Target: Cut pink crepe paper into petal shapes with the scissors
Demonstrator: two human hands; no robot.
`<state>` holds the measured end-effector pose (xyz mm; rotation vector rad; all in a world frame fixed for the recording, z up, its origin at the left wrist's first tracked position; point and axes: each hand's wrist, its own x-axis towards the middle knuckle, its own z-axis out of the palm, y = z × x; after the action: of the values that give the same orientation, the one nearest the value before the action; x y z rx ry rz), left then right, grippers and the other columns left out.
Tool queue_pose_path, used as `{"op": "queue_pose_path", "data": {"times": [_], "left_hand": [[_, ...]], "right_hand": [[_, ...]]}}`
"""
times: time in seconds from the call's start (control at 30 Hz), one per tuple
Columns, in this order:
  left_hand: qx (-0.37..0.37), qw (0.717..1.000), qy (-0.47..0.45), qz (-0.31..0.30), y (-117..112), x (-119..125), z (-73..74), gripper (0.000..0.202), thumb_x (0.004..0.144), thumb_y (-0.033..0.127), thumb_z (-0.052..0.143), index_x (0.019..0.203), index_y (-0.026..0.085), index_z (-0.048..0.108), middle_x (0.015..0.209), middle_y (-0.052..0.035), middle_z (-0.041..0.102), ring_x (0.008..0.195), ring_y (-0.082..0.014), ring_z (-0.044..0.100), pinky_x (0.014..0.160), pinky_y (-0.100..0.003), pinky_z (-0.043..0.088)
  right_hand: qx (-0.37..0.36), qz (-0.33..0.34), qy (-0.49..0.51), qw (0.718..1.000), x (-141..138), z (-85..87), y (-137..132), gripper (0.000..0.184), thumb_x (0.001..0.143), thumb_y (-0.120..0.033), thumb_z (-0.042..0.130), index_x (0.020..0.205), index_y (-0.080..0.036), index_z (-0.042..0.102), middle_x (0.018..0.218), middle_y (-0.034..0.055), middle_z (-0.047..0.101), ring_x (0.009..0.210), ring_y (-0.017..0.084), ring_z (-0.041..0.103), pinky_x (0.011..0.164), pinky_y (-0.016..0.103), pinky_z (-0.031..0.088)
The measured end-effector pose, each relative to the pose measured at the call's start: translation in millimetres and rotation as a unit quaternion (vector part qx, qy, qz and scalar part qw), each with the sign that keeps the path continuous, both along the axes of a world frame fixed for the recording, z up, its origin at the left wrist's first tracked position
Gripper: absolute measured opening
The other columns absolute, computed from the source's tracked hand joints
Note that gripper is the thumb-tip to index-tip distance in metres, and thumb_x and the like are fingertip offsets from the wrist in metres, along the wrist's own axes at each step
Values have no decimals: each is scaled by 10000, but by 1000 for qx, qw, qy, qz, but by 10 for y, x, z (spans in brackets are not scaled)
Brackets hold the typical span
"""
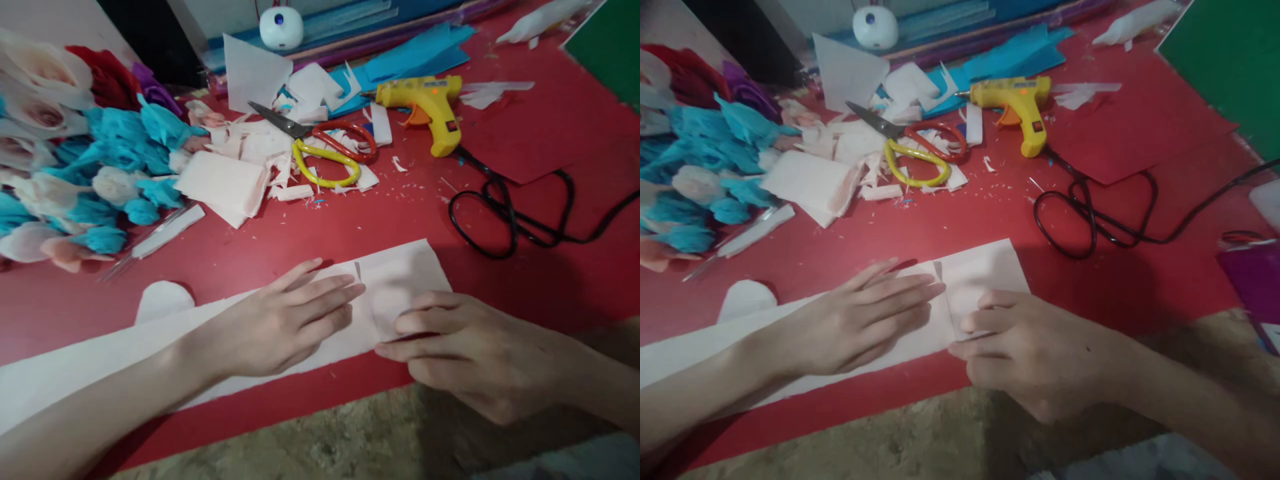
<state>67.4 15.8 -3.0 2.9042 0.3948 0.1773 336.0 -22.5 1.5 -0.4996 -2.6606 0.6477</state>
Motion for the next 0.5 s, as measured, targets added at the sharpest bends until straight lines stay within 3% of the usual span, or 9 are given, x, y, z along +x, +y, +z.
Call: {"op": "queue_pose_path", "data": {"times": [0.1,0.17,0.3,0.5], "left_hand": [[-3,1000,-2,-1,-1,-5,-10,293,913,183,408,1170,149,544,1403,-79,435,1343,-203,325,1166,-416,140],[-7,1000,-3,-3,-4,-9,-17,292,913,185,411,1171,139,539,1411,-86,422,1348,-206,314,1168,-410,118],[-8,1000,-2,-2,-16,-13,-23,294,909,192,428,1178,130,530,1424,-90,402,1356,-210,296,1171,-408,90],[-8,1000,-2,1,-20,-5,7,308,914,203,429,1205,149,516,1440,-50,377,1367,-183,274,1177,-393,69]], "right_hand": [[-30,17,14,999,-5,55,-20,211,855,-125,421,791,-203,606,879,-25,698,846,112,575,889,269,396],[-23,-14,33,999,-6,75,-24,220,857,-113,406,775,-199,591,846,-11,698,856,111,575,874,260,412],[42,-74,20,996,-26,30,-4,223,888,-117,382,904,-169,598,1051,12,674,1030,115,528,962,259,367],[74,-56,5,996,-56,-96,-12,274,880,-101,369,964,-124,629,1174,61,623,1075,160,501,1012,316,331]]}}
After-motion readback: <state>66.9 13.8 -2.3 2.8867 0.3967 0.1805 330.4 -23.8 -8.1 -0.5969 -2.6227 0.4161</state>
